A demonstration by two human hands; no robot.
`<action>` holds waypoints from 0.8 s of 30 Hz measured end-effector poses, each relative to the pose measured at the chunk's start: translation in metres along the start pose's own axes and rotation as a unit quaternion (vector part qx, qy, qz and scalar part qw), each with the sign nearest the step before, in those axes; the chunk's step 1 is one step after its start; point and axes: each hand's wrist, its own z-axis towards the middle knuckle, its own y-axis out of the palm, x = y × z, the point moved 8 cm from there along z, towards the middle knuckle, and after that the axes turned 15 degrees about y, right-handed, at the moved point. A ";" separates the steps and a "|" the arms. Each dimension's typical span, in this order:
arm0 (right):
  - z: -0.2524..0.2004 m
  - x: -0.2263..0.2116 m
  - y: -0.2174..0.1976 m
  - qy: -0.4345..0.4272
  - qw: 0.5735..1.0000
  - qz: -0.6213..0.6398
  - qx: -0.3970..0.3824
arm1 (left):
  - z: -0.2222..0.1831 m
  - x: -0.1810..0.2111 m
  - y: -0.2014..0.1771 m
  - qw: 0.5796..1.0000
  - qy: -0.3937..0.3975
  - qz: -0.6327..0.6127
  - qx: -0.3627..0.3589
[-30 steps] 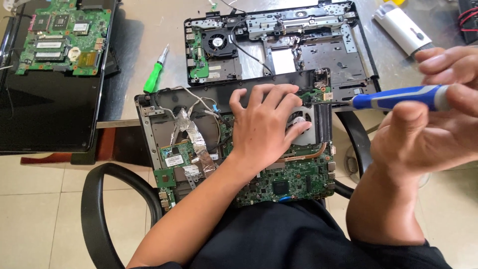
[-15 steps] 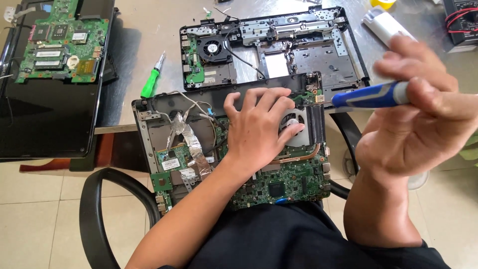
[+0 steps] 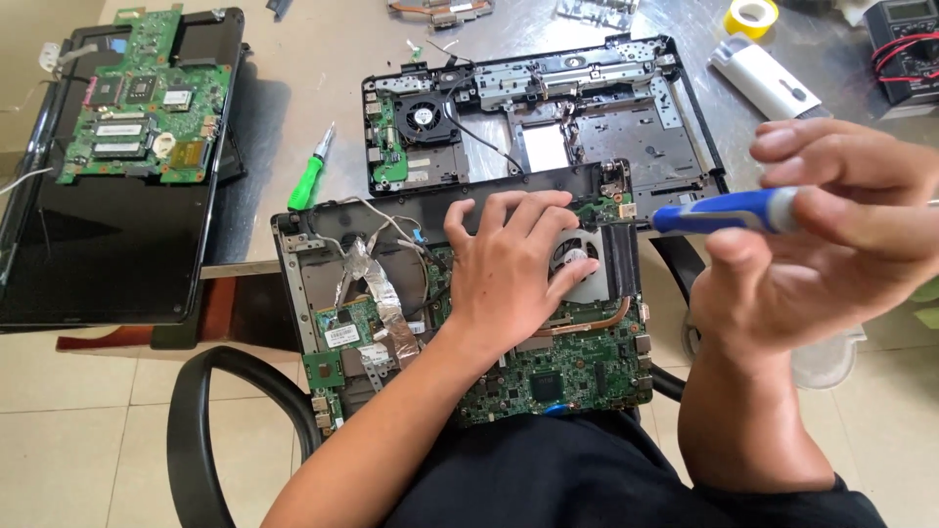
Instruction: Disassembling a laptop by unscrewing and removing the cooling fan and an internal circuit board.
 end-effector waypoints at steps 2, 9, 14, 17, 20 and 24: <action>0.000 -0.001 0.004 0.012 0.999 0.021 -0.028 | 0.001 0.001 0.001 1.000 -0.003 -0.002 -0.003; -0.008 0.013 -0.011 0.000 1.000 -0.011 0.005 | 0.003 -0.002 0.009 0.999 -0.024 -0.024 -0.035; -0.013 0.022 -0.007 0.066 0.995 0.014 -0.076 | 0.009 0.000 -0.006 0.995 -0.015 -0.051 -0.084; -0.025 0.040 -0.014 0.068 0.995 0.001 -0.072 | 0.029 -0.014 -0.050 0.994 -0.009 -0.084 -0.069; -0.025 0.054 -0.023 0.053 0.995 -0.014 -0.079 | 0.061 -0.069 -0.093 0.994 -0.075 -0.064 -0.046; -0.021 0.038 -0.014 0.066 0.982 -0.021 -0.175 | 0.096 -0.203 -0.075 0.985 -0.098 0.085 -0.111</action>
